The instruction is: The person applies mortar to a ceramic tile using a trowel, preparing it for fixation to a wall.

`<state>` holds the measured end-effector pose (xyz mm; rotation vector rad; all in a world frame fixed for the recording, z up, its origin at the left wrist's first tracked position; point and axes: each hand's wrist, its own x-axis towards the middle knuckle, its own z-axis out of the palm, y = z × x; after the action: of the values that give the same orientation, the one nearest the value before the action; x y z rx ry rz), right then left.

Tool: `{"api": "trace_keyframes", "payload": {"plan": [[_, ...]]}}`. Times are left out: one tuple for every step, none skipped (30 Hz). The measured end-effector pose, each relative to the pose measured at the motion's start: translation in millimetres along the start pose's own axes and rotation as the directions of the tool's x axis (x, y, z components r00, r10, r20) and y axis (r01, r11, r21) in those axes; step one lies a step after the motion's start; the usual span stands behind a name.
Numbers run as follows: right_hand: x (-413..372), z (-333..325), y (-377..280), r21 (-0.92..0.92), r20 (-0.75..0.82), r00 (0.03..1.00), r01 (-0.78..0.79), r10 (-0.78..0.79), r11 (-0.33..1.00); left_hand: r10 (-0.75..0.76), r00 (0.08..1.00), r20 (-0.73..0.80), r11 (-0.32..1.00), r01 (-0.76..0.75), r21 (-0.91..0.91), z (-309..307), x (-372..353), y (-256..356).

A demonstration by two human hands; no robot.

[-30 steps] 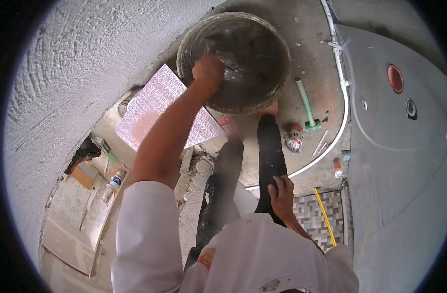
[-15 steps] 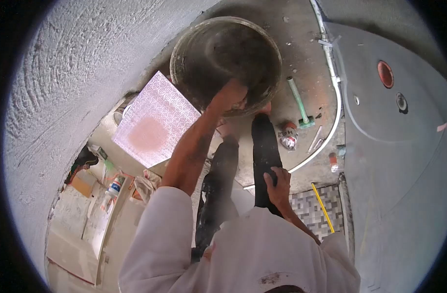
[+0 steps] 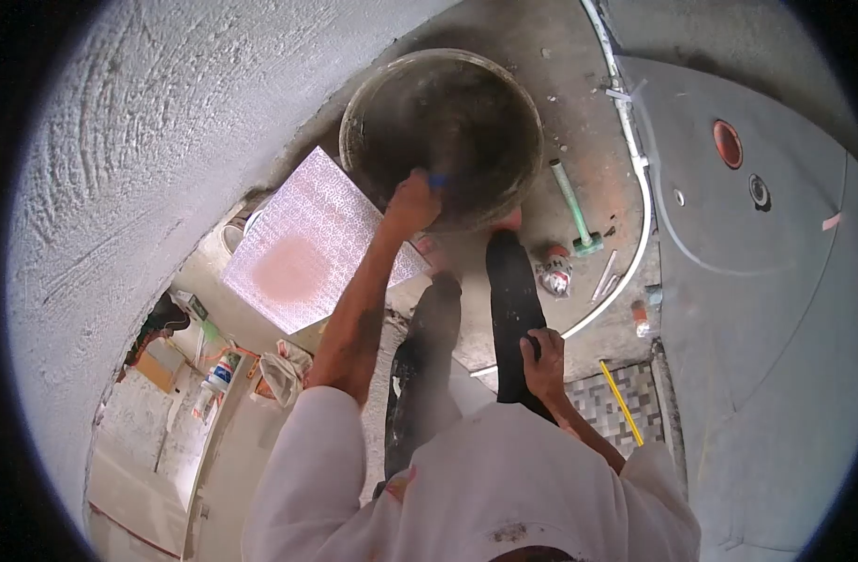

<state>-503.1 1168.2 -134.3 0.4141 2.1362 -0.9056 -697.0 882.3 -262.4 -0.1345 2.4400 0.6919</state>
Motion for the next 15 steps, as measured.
{"api": "trace_keyframes", "payload": {"plan": [[1,2,4,-0.005,-0.011,1.000,-0.001,0.001,1.000,-0.069,0.998,0.012,0.995,0.067,0.080,-10,3,3],[2,3,8,0.003,-0.027,0.999,0.024,-0.023,1.000,-0.141,0.990,0.020,0.979,0.136,0.154,-23,4,12],[0,5,12,0.008,-0.035,0.998,0.045,-0.045,0.999,-0.221,0.975,0.029,0.951,0.209,0.227,-32,3,18],[-3,6,15,0.014,-0.038,0.997,0.067,-0.066,0.998,-0.174,0.984,-0.025,0.924,0.172,0.341,-34,3,17],[-3,8,16,0.015,-0.021,0.999,0.034,-0.034,0.999,-0.084,0.996,0.005,0.914,0.075,0.398,-29,13,6],[-3,8,15,0.016,-0.002,1.000,0.005,-0.005,1.000,0.001,0.999,0.040,0.891,-0.019,0.453,-24,32,-9],[0,7,14,0.016,0.011,1.000,-0.021,0.021,1.000,0.088,0.993,0.075,0.858,-0.114,0.502,-18,49,-19],[3,6,14,0.024,0.006,1.000,-0.018,0.018,1.000,0.090,0.989,0.122,0.857,-0.139,0.497,-14,69,-17],[2,3,13,0.029,-0.002,1.000,-0.017,0.017,0.999,0.093,0.981,0.168,0.857,-0.164,0.488,-5,89,-10],[2,1,12,0.037,0.003,1.000,-0.020,0.020,0.999,0.086,0.972,0.220,0.858,-0.184,0.479,2,97,-8],[5,1,11,0.040,0.008,1.000,-0.014,0.013,0.999,0.211,0.967,0.144,0.844,-0.254,0.473,13,96,-17],[8,1,11,0.044,0.008,1.000,-0.008,0.008,0.999,0.337,0.939,0.066,0.819,-0.327,0.472,28,93,-28],[7,-1,11,0.043,0.011,1.000,-0.011,0.010,0.999,0.454,0.891,-0.008,0.788,-0.398,0.470,34,87,-26],[5,-3,10,0.038,0.023,1.000,-0.014,0.013,0.999,0.417,0.902,0.109,0.792,-0.420,0.444,38,81,-24],[7,-4,8,0.033,0.029,1.000,-0.008,0.007,0.999,0.381,0.899,0.217,0.794,-0.438,0.421,38,77,-23]]}}
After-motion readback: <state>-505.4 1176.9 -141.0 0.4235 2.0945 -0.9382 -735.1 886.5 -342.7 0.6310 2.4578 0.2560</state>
